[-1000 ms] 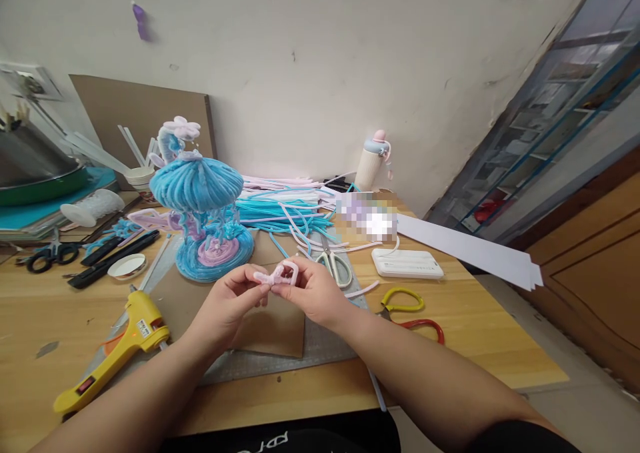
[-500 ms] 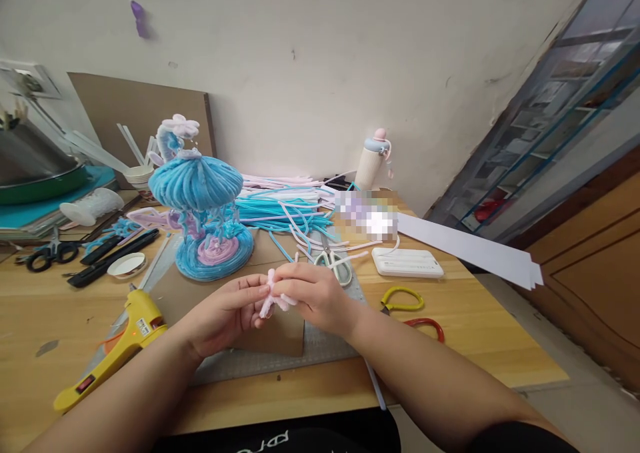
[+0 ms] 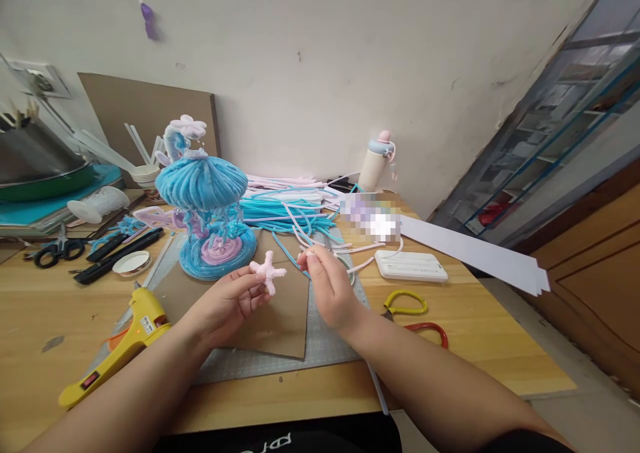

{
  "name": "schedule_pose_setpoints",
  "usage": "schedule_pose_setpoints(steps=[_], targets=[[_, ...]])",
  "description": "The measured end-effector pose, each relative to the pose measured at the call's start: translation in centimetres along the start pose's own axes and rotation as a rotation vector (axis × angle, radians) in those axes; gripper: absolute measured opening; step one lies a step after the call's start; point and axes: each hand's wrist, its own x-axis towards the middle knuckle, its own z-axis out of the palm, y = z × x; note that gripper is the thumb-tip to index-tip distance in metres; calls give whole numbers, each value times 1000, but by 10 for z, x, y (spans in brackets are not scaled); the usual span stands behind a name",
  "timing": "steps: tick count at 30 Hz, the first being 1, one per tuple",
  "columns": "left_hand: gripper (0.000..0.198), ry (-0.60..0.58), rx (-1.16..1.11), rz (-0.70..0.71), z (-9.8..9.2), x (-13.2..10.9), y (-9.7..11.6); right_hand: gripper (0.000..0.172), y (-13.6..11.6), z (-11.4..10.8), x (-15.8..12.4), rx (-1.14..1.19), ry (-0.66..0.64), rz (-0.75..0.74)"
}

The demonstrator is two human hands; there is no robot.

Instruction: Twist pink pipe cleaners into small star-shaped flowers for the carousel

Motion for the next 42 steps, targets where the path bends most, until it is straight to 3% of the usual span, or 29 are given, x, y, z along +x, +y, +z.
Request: schedule_pose_setpoints(steps=[4, 7, 12, 16, 22, 30, 42], targets=[[10, 44, -11, 10, 2, 0, 0, 23, -9, 0, -5, -184, -218, -39], [10, 80, 10, -6, 4, 0, -1, 27, -14, -1, -6, -254, -275, -76], [12, 91, 89, -43, 4, -1, -4, 27, -16, 2, -5, -261, -273, -89], [11, 81, 115, -53, 2, 0, -6, 20, -10, 8, -3, -267, -290, -205], [10, 84, 92, -45, 4, 0, -6, 11, -2, 10, -4, -293, -202, -292], [7, 35, 97, -74, 4, -1, -7, 13, 0, 8, -4, -296, -123, -423], [11, 38, 84, -17, 4, 0, -7, 20, 0, 5, 0, -317, -239, -430]])
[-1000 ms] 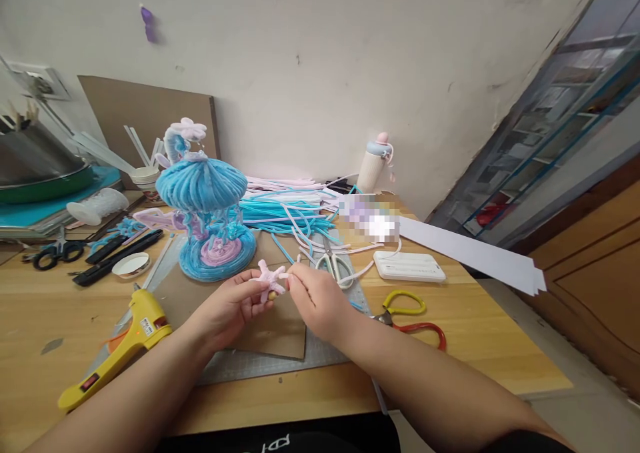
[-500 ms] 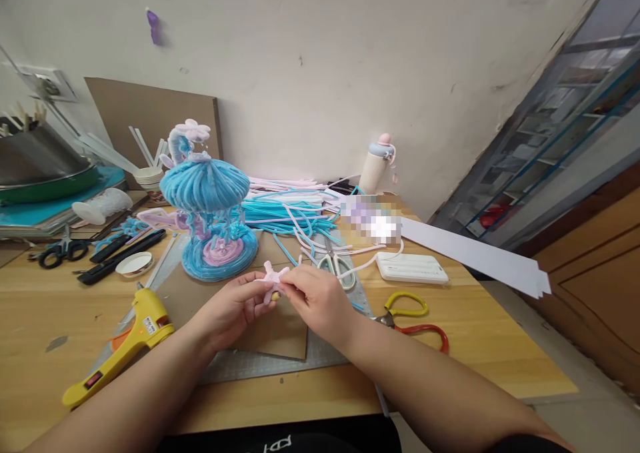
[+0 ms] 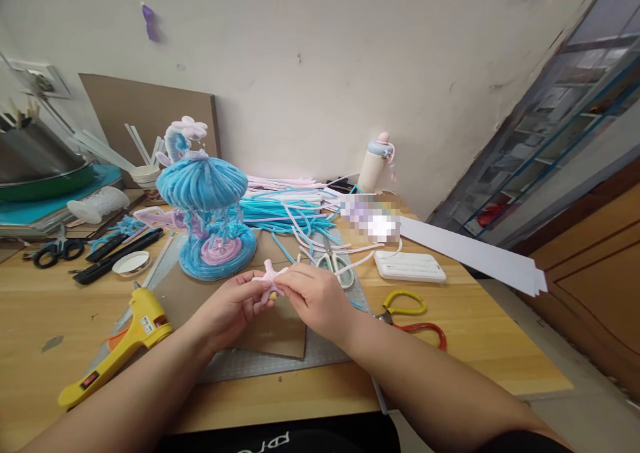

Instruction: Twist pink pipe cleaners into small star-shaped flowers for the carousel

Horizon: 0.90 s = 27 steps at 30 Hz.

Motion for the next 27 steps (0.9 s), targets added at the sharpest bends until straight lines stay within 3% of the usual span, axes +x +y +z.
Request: schedule_pose_setpoints(steps=[18, 27], targets=[[18, -20, 5, 45, 0, 2, -2, 28, -5, -5, 1, -56, -94, -58], [13, -79, -242, -148, -2, 0, 3, 23, 0, 0, 0, 50, 45, -47]])
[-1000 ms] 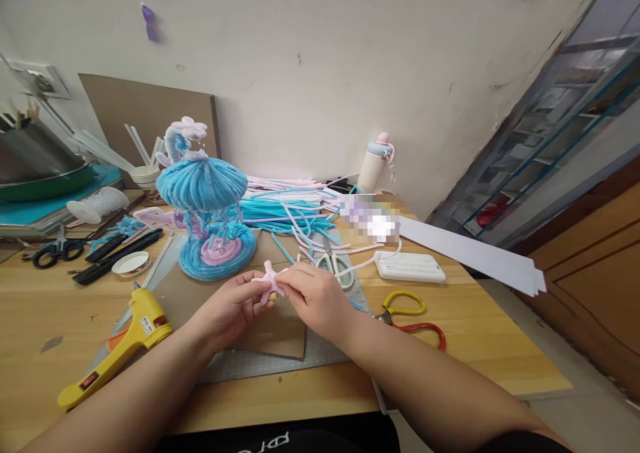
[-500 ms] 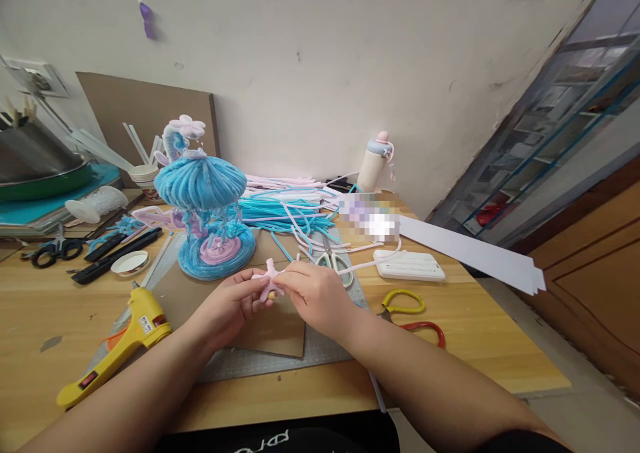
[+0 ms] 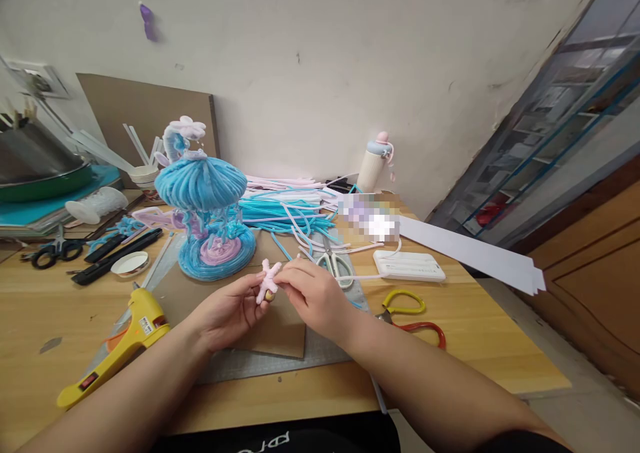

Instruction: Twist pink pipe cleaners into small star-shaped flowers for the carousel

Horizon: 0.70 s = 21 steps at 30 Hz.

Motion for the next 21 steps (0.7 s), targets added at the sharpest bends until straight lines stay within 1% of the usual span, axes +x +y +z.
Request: schedule_pose_setpoints(steps=[3, 5, 7, 11, 15, 19, 21], targets=[[15, -25, -66, 0, 1, -1, 1, 20, 3, 1, 0, 13, 5, -37], [16, -44, -71, 14, 2, -1, 1, 16, 4, 1, 1, 8, 4, -54], [16, -61, -50, 27, 3, -2, 1, 14, 4, 0, 1, 0, 18, -72], [15, -114, 40, 30, 5, -6, 1, 13, 0, -2, 1, 44, 97, -69], [11, -142, 76, 44, 5, -7, 0, 8, -3, 0, 1, 154, 139, 56], [7, -152, 37, 64, 6, -5, -1, 17, -4, 8, 1, 357, 192, 253], [6, -153, 20, 72, 7, -3, -2, 21, -5, 12, 2, 471, 188, 364]])
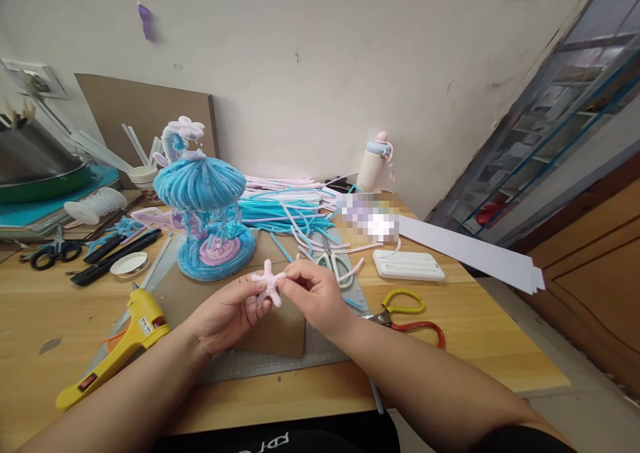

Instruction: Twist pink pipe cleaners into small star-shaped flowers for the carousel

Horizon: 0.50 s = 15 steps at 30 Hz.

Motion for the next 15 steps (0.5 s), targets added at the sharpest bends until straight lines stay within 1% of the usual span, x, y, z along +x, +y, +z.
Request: schedule_pose_setpoints(steps=[2, 3, 7, 9, 13, 15], targets=[[7, 23, -13, 22, 0, 1, -1, 21, 0, 2, 0, 51, -12, 96], [7, 44, -18, 38, -1, 2, -1, 21, 1, 2, 1, 47, -10, 114], [8, 116, 3, 107, 0, 3, -5, 20, 1, 2, 0, -110, 34, 33], [13, 142, 74, 174, 0, 4, -7, 22, 1, 2, -2, -164, 43, 34], [20, 231, 333, 333, 1, 4, -11, 24, 1, 4, -5, -182, 97, 123], [21, 260, 438, 385, -1, 5, -12, 25, 1, 6, -6, -227, 95, 112]])
